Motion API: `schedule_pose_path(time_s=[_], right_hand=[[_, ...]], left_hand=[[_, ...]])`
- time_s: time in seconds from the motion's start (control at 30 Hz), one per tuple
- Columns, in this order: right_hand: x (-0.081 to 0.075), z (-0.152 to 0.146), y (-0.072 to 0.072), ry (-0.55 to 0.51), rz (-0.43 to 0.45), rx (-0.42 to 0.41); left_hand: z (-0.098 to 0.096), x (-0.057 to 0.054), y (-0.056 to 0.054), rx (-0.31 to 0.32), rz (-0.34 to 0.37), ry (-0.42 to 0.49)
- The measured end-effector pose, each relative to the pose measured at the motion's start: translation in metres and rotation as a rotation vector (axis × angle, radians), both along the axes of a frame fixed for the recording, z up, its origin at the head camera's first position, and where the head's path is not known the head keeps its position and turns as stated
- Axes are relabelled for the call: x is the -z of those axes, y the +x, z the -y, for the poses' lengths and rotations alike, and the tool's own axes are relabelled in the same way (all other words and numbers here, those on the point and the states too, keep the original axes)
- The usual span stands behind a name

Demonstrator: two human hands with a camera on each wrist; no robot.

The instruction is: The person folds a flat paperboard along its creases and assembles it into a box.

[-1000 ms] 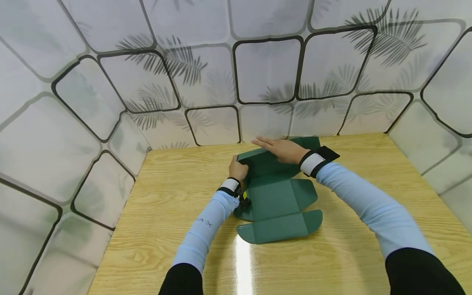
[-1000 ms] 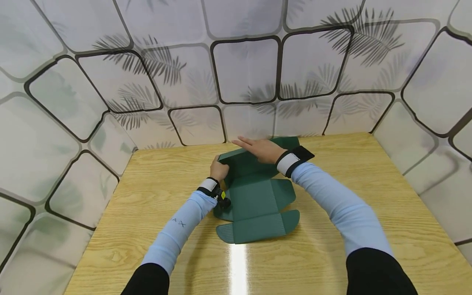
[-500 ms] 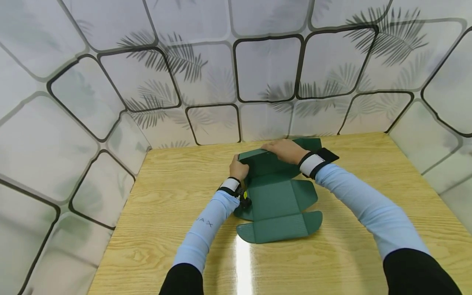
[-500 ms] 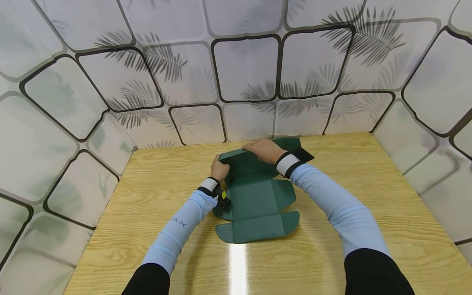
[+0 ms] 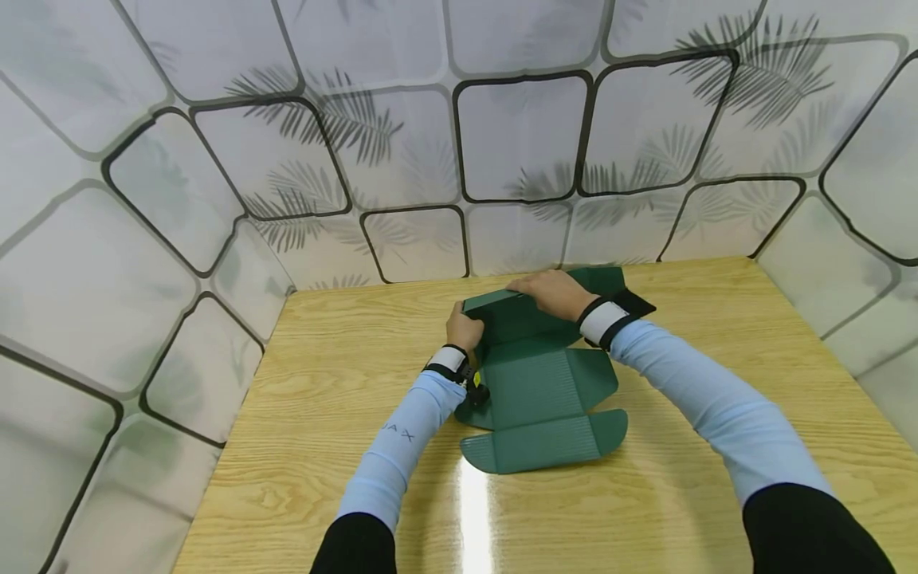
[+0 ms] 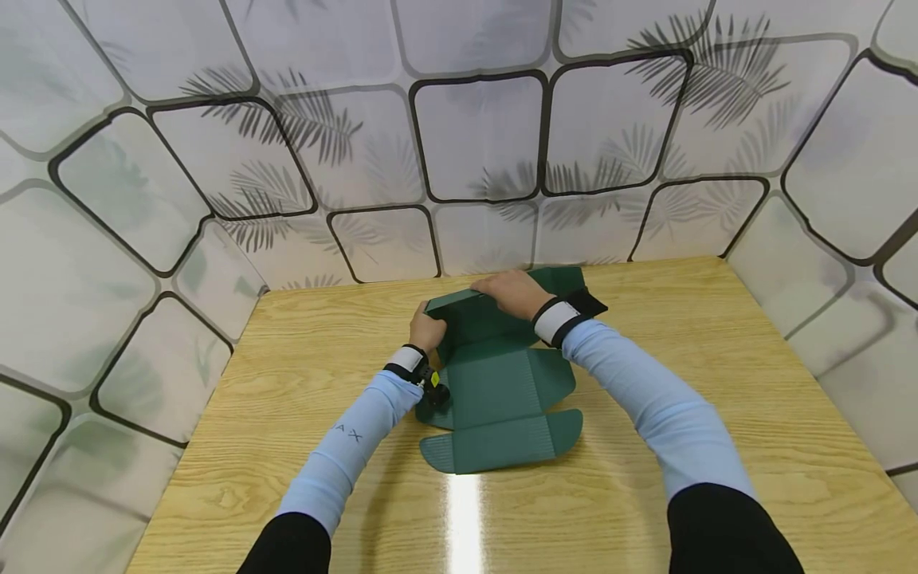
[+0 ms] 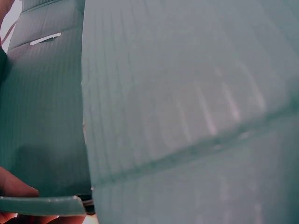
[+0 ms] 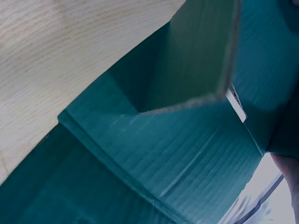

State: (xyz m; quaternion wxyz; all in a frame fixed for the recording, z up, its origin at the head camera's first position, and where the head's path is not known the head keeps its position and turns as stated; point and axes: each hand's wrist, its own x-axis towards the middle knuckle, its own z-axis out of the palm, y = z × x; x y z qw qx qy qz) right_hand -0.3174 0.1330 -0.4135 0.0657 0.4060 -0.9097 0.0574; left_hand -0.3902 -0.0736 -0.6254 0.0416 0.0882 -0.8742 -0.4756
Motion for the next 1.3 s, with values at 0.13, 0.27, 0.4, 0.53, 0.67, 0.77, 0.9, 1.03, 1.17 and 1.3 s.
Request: schedule_pose_path(time_s=[0.13, 0.27, 0.4, 0.53, 0.67, 0.77, 0.9, 1.03, 1.17, 1.3], right_hand=[[-0.001, 0.000, -0.001, 0.002, -0.001, 0.004], [-0.002, -0.001, -0.001, 0.015, 0.003, 0.007], [-0.003, -0.001, 0.001, 0.018, 0.012, 0.006], [-0.004, -0.002, 0.005, 0.019, 0.002, -0.005], [-0.006, -0.004, 0.012, 0.040, -0.017, -0.006], [-0.009, -0.005, 0.018, 0.064, -0.032, -0.008], [-0.014, -0.008, 0.023, 0.103, -0.051, -0.009], [-0.019, -0.017, 0.028, 0.068, -0.072, -0.006], [-0.022, -0.027, 0.031, -0.117, -0.155, -0.022], [-0.022, -0.039, 0.038, -0.337, -0.316, -0.041]], left_hand=[[0.003, 0.032, -0.024, -0.003, 0.012, -0.005], [0.009, 0.075, -0.055, -0.003, 0.011, 0.006], [0.016, 0.123, -0.090, 0.004, 0.016, 0.000], [0.018, 0.132, -0.096, 0.013, 0.020, -0.008], [0.012, 0.090, -0.067, 0.020, 0.019, -0.016], [0.012, 0.087, -0.064, 0.018, -0.001, -0.026], [0.017, 0.104, -0.076, 0.023, -0.017, -0.020], [0.019, 0.103, -0.074, 0.030, -0.017, 0.007], [0.020, 0.122, -0.088, 0.049, 0.011, 0.033], [0.021, 0.131, -0.094, 0.059, 0.014, 0.040]])
